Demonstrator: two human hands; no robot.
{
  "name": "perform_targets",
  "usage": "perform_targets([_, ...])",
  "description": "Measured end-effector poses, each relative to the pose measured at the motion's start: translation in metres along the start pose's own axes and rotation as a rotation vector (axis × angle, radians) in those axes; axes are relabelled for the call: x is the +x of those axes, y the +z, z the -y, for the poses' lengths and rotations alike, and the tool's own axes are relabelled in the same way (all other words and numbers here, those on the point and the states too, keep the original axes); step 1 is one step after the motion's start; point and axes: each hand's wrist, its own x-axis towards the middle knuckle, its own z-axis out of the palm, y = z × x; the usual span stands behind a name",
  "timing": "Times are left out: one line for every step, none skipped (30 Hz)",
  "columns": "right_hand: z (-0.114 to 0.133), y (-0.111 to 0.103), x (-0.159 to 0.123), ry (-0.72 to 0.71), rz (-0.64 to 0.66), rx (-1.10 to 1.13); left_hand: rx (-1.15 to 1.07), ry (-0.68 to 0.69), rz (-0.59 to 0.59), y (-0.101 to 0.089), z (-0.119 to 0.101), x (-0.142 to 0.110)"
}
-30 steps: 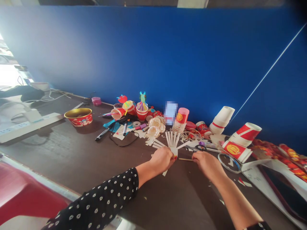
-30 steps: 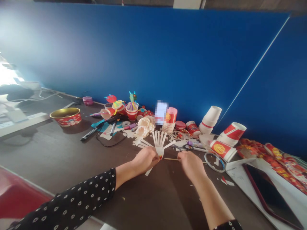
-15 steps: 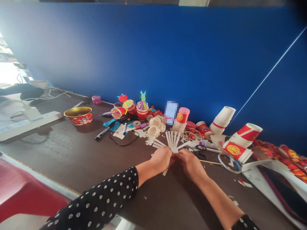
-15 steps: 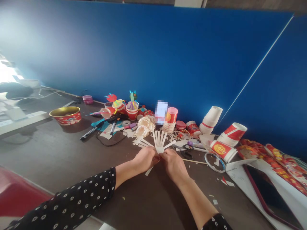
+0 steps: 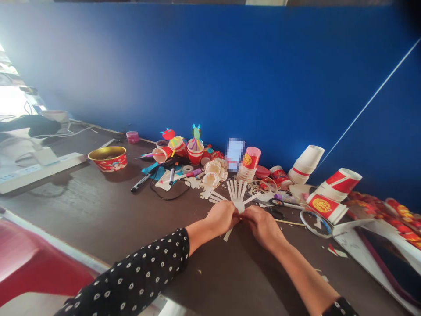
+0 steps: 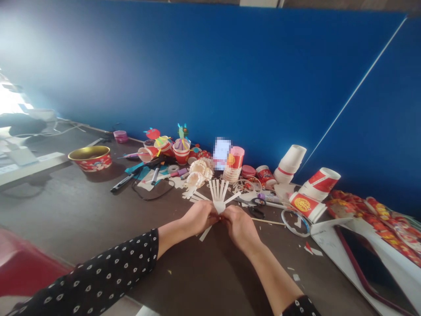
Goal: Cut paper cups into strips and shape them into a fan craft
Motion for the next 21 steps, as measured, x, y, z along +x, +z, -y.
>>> perform_targets([0.0008, -0.0001, 0.0003, -0.004, 0.01, 0.0, -0.003, -0.002, -0.005, 0.0001, 0.0002, -0.0001])
perform_targets([0.0017, -0.0002, 0.0004, -0.007, 0.018, 0.001, 0.004, -0.002, -0.014, 0.0002, 0.0005, -0.0001])
perform_targets([0.0026, -0.0004, 0.0005, -0.009, 0.024, 0.005, 0.018, -0.003, -0.023, 0.0003, 0.0007, -0.0001])
perform_targets([0.0035, -0.0004, 0.0005, -0.011, 0.026, 0.012, 0.029, -0.007, -0.027, 0.0005, 0.001, 0.0])
perform_targets([0.0041, -0.0003, 0.0003, -0.012, 0.023, 0.021, 0.039, -0.008, -0.029, 0.0007, 0.0013, 0.0002])
perform_targets([0.0046, -0.0001, 0.0001, -0.013, 0.018, 0.031, 0.049, -0.007, -0.03, 0.0009, 0.0015, 0.0004])
perform_targets([0.0047, 0.0003, -0.0003, -0.013, 0.009, 0.038, 0.057, -0.003, -0.031, 0.0011, 0.0017, 0.0007])
perform_targets([0.0044, 0.0009, -0.0007, -0.009, -0.002, 0.041, 0.064, 0.0, -0.031, 0.0013, 0.0019, 0.001])
perform_targets([0.0038, 0.0017, -0.0012, -0.002, -0.017, 0.041, 0.07, 0.003, -0.03, 0.0016, 0.0021, 0.0013])
perform_targets([0.0029, 0.0026, -0.0017, 0.005, -0.033, 0.043, 0.076, 0.006, -0.029, 0.0019, 0.0023, 0.0016])
perform_targets([0.0016, 0.0035, -0.0021, 0.011, -0.049, 0.048, 0.082, 0.007, -0.028, 0.0022, 0.0025, 0.0019])
perform_targets([0.0002, 0.0043, -0.0025, 0.015, -0.062, 0.056, 0.088, 0.009, -0.03, 0.0025, 0.0027, 0.0021])
perform_targets([-0.0012, 0.0051, -0.0028, 0.017, -0.069, 0.069, 0.093, 0.009, -0.032, 0.0028, 0.003, 0.0023])
perform_targets([-0.0026, 0.0056, -0.0029, 0.016, -0.07, 0.083, 0.098, 0.011, -0.033, 0.0031, 0.0033, 0.0024])
perform_targets([-0.0037, 0.0058, -0.003, 0.018, -0.067, 0.097, 0.101, 0.012, -0.035, 0.0034, 0.0034, 0.0024])
perform_targets([-0.0045, 0.0058, -0.0029, 0.022, -0.06, 0.107, 0.103, 0.013, -0.036, 0.0035, 0.0035, 0.0023])
perform_targets([-0.0049, 0.0056, -0.0028, 0.03, -0.054, 0.115, 0.105, 0.013, -0.037, 0.0035, 0.0035, 0.0021])
perform_targets([-0.0049, 0.0051, -0.0026, 0.039, -0.048, 0.123, 0.104, 0.01, -0.037, 0.0035, 0.0034, 0.0019])
perform_targets([-0.0046, 0.0044, -0.0024, 0.045, -0.046, 0.132, 0.103, 0.005, -0.037, 0.0035, 0.0032, 0.0016])
perform_targets([-0.0039, 0.0036, -0.0022, 0.048, -0.047, 0.14, 0.102, -0.002, -0.039, 0.0035, 0.0031, 0.0014])
perform_targets([-0.003, 0.0028, -0.002, 0.048, -0.047, 0.146, 0.102, -0.01, -0.04, 0.0035, 0.0029, 0.0013])
